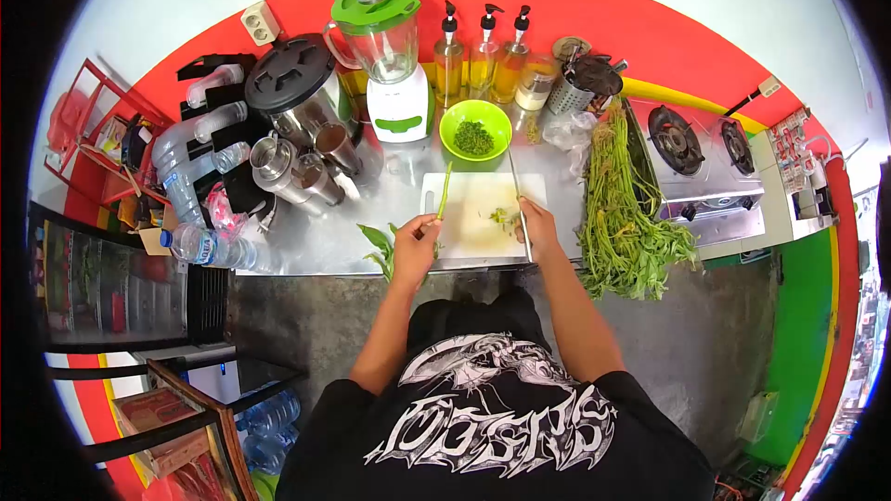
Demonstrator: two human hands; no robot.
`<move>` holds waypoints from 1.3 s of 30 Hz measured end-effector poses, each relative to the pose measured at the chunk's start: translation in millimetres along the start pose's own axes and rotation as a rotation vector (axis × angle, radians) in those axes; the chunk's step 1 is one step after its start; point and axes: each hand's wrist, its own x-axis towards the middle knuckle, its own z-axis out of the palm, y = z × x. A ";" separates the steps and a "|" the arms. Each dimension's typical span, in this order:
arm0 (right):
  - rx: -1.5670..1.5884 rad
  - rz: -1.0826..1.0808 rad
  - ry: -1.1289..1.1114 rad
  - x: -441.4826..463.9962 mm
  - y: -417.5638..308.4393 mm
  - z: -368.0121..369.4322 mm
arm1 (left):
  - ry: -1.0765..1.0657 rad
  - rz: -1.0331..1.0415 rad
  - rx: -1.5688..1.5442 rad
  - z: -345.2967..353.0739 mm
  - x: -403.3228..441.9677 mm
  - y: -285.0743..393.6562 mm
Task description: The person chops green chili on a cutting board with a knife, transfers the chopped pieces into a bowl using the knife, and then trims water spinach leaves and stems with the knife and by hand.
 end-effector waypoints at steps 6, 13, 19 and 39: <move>0.190 0.182 -0.105 9.3 4.5 -17.8 | 0.009 -0.033 0.133 -4.8 -1.1 24.9; 0.069 0.207 -0.201 3.2 -9.9 -18.6 | -0.108 -0.124 -0.062 -3.4 -2.0 53.2; 0.031 0.156 -0.246 1.5 -8.3 -20.5 | -0.095 -0.052 -0.118 0.9 2.6 54.8; -0.208 -0.133 -0.322 -78.6 -44.1 29.5 | -0.201 -0.035 -0.102 25.8 0.8 24.9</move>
